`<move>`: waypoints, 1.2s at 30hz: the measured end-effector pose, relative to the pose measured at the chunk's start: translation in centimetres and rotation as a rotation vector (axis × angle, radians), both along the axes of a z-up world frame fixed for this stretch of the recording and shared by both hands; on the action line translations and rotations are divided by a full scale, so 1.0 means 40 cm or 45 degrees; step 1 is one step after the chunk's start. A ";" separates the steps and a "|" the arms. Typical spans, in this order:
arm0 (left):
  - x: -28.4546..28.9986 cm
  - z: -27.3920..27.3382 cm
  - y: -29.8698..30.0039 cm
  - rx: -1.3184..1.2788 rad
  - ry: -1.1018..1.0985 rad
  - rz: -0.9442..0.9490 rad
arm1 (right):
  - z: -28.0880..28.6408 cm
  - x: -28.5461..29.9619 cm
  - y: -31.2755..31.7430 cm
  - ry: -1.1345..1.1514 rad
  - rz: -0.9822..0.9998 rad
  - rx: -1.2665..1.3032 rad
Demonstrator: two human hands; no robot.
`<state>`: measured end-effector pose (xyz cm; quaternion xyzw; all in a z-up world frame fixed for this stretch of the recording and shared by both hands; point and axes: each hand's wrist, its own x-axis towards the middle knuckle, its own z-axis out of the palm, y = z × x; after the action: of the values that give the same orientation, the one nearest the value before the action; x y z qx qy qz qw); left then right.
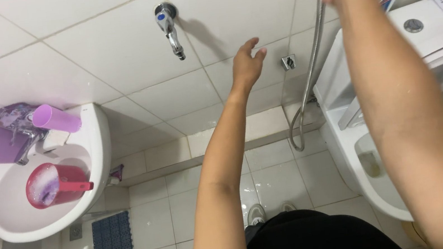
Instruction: Cleaning various items like a plastic container and a brush using water and a cloth in a bathroom sink.
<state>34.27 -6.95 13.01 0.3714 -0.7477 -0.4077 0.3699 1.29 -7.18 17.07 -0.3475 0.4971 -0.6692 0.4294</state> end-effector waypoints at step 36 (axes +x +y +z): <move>0.640 -0.107 -0.089 0.255 -0.025 0.281 | 0.065 1.109 0.021 0.217 0.639 0.448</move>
<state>59.86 -10.52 8.73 0.4903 -0.6615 -0.4336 0.3661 45.66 -6.33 19.67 -0.4346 0.5380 -0.4146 0.5914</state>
